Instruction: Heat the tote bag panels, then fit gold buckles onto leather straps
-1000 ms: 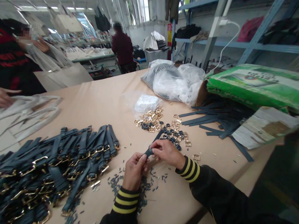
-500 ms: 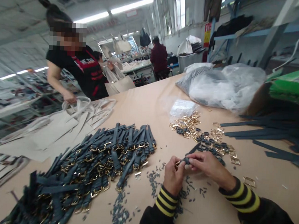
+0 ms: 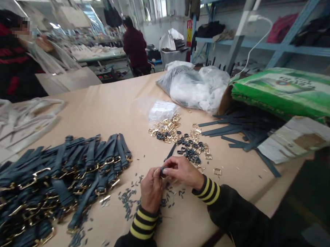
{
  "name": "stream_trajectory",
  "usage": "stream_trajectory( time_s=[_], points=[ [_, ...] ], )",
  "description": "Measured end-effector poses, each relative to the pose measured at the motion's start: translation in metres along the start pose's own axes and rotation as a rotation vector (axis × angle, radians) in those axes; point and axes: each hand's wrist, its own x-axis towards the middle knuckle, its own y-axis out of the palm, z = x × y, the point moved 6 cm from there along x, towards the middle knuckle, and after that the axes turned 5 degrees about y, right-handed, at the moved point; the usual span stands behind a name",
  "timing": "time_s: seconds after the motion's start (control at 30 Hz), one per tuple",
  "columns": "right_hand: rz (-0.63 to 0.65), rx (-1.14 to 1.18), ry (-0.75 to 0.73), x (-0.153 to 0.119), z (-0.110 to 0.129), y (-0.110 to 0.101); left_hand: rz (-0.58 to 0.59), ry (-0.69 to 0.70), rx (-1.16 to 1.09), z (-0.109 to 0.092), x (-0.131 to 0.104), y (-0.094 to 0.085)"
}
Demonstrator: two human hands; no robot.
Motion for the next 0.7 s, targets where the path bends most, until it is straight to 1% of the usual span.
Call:
stream_trajectory(
  time_s=[0.1,0.2,0.27,0.37,0.4,0.5,0.53,0.57,0.63,0.67,0.7],
  points=[
    [-0.070,-0.183,-0.116,-0.003,0.007,0.005,-0.054,0.067,0.078,-0.003,-0.001,-0.004],
    [-0.155,-0.296,-0.208,-0.006,0.012,0.008,-0.061,0.050,0.084,-0.001,-0.002,-0.004],
    [-0.200,-0.314,-0.201,-0.006,0.010,0.009,-0.022,0.020,0.062,0.001,-0.001,-0.002],
    [-0.244,-0.344,-0.183,-0.005,0.007,0.004,0.089,-0.012,0.036,0.002,0.000,0.004],
    [-0.226,-0.363,-0.193,-0.004,0.009,0.002,0.118,-0.023,0.019,0.002,0.001,0.006],
    [-0.079,-0.469,-0.293,-0.006,0.025,-0.003,0.143,-0.078,-0.085,0.003,0.002,0.008],
    [-0.060,-0.527,-0.347,-0.008,0.034,-0.007,0.139,-0.095,-0.110,0.005,0.002,0.007],
    [-0.069,-0.599,-0.410,-0.010,0.045,-0.013,0.137,-0.103,-0.117,0.006,0.002,0.007],
    [-0.112,-0.784,-0.515,-0.014,0.064,-0.024,0.144,-0.098,-0.096,0.008,0.002,0.005],
    [-0.096,-0.884,-0.525,-0.014,0.070,-0.028,0.155,-0.093,-0.083,0.009,0.002,0.005],
    [-0.030,-0.977,-0.492,-0.013,0.071,-0.030,0.169,-0.090,-0.073,0.009,0.002,0.005]
  ],
)
